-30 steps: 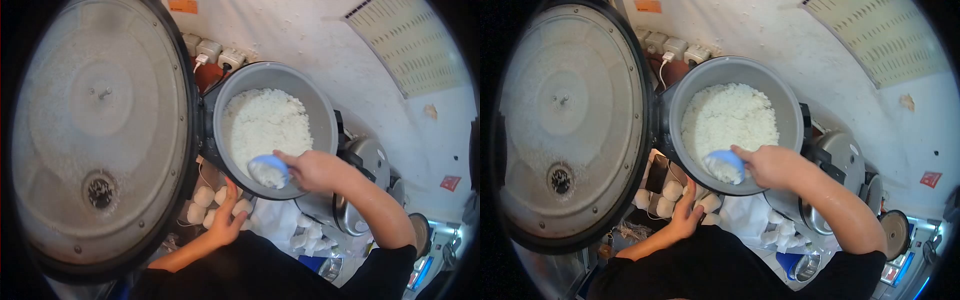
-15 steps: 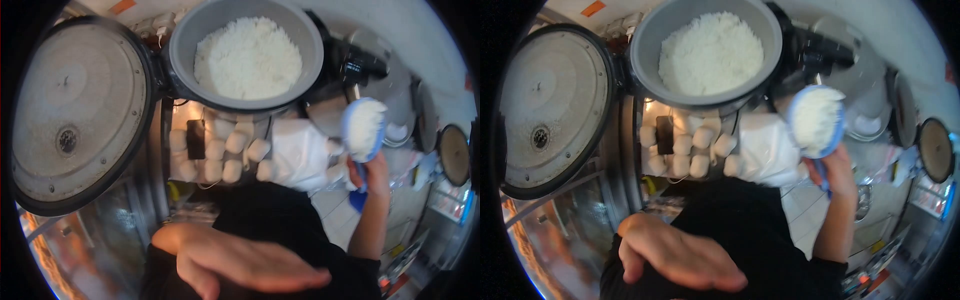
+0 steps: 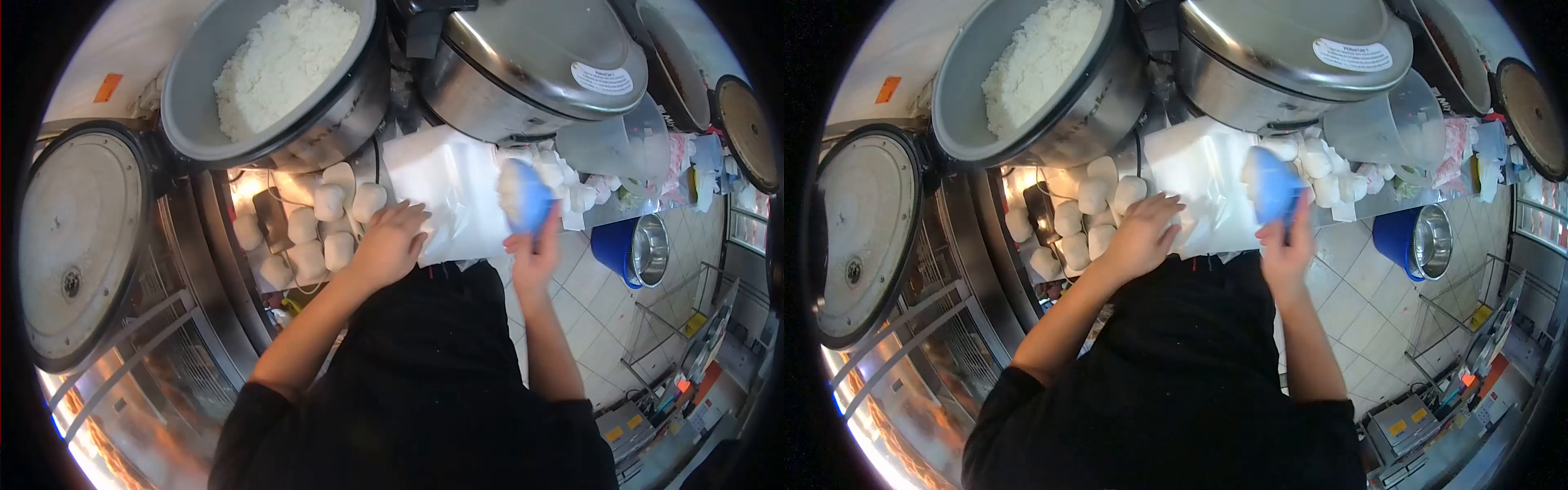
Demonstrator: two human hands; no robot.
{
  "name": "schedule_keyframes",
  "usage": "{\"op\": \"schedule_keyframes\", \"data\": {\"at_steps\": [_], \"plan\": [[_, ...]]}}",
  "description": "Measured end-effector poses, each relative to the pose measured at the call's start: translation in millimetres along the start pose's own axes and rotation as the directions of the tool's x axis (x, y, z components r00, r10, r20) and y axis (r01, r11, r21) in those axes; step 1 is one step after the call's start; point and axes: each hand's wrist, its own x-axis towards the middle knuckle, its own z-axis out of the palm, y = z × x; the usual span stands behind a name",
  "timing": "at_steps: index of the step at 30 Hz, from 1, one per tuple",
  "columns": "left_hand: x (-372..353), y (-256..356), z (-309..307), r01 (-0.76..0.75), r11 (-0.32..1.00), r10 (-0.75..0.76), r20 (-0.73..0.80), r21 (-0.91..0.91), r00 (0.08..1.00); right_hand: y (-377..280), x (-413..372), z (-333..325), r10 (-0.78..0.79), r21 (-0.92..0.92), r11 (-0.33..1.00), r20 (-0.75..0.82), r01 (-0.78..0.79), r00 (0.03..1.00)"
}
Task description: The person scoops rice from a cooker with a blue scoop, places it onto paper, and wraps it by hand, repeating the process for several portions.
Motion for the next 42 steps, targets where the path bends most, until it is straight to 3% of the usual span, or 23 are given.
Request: {"op": "schedule_keyframes", "data": {"at_steps": [1, 2, 5, 13, 15, 16, 18, 19, 20, 21, 23, 25, 26, 27, 29, 30, 32, 34, 35, 38, 39, 41, 42], "plan": [[5, -23, 19, -0.206, 0.890, 0.178, 0.106, 0.407, 0.978, 35, -16, 10, -0.222, -0.267, 0.936, 0.062, 0.231, 0.973], [8, -41, 33, -0.396, 0.578, 0.291, 0.273, 0.713, 0.917, 53, -30, 24, -0.163, -0.426, 0.865, 0.260, 0.265, 0.952], [9, -69, 51, -0.393, 0.397, 0.136, 0.371, 0.829, 0.919, 73, -54, 64, 0.061, -0.592, 0.704, 0.600, 0.392, 0.797], [3, -47, 46, -0.418, 0.339, 0.107, 0.406, 0.843, 0.907, 85, -56, 66, 0.049, -0.598, 0.707, 0.575, 0.378, 0.817], [-3, -43, 49, -0.417, 0.320, 0.136, 0.395, 0.850, 0.909, 94, -61, 60, -0.026, -0.396, 0.884, 0.488, 0.248, 0.872], [-5, -46, 51, -0.486, 0.344, 0.212, 0.437, 0.803, 0.874, 88, -58, 54, -0.032, -0.399, 0.879, 0.496, 0.260, 0.868], [-4, -56, 55, -0.543, 0.370, 0.296, 0.459, 0.754, 0.838, 51, -35, 36, -0.271, -0.214, 0.925, 0.203, 0.312, 0.941], [-5, -64, 58, -0.523, 0.382, 0.308, 0.428, 0.762, 0.850, 34, -14, 24, -0.357, -0.314, 0.874, 0.104, 0.371, 0.928], [-8, -72, 63, -0.505, 0.395, 0.316, 0.403, 0.767, 0.859, 10, 16, 13, -0.352, -0.261, 0.907, -0.043, 0.330, 0.935], [-11, -80, 66, -0.508, 0.404, 0.311, 0.408, 0.761, 0.859, -3, 54, 2, -0.243, 0.081, 0.963, -0.139, 0.256, 0.960], [-7, -90, 67, -0.521, 0.424, 0.362, 0.388, 0.741, 0.847, -109, 152, -16, -0.240, 0.072, 0.961, -0.252, 0.266, 0.937], [-5, -88, 62, -0.522, 0.444, 0.378, 0.376, 0.729, 0.846, -116, 227, -32, -0.422, -0.281, 0.886, -0.163, 0.368, 0.892], [-3, -82, 55, -0.511, 0.514, 0.380, 0.351, 0.689, 0.856, -113, 258, -34, -0.459, -0.574, 0.720, 0.027, 0.390, 0.888], [-2, -76, 50, -0.497, 0.584, 0.379, 0.326, 0.642, 0.866, -109, 264, -30, -0.452, -0.584, 0.717, 0.028, 0.382, 0.892], [-1, -67, 47, -0.484, 0.626, 0.403, 0.278, 0.612, 0.872, -107, 269, -22, -0.189, -0.854, 0.477, 0.128, 0.205, 0.974], [1, -62, 45, -0.475, 0.664, 0.449, 0.200, 0.578, 0.871, -99, 256, -21, -0.640, -0.924, 0.149, 0.182, 0.353, 0.746], [3, -54, 41, -0.439, 0.723, 0.472, 0.083, 0.533, 0.878, -98, 211, -19, -0.744, -0.718, 0.445, 0.035, 0.534, 0.667], [3, -49, 35, -0.357, 0.792, 0.341, 0.126, 0.495, 0.932, -33, 134, -25, -0.640, -0.241, 0.632, 0.373, 0.736, 0.672], [1, -49, 36, -0.333, 0.803, 0.326, 0.103, 0.494, 0.940, -9, 97, -16, -0.381, -0.111, 0.822, 0.622, 0.559, 0.684], [2, -47, 37, -0.286, 0.864, 0.323, -0.022, 0.415, 0.946, 31, 43, 7, -0.278, -0.285, 0.747, 0.687, 0.600, 0.672], [1, -46, 37, -0.278, 0.872, 0.310, -0.014, 0.404, 0.951, 54, 40, 9, -0.293, -0.256, 0.746, 0.702, 0.614, 0.649], [-4, -47, 44, -0.234, 0.889, 0.266, -0.029, 0.394, 0.964, 91, 36, 3, -0.043, -0.217, 0.884, 0.845, 0.415, 0.534], [-4, -47, 47, -0.295, 0.851, 0.347, -0.045, 0.435, 0.937, 106, 34, 1, -0.112, -0.161, 0.872, 0.853, 0.462, 0.509]]}}
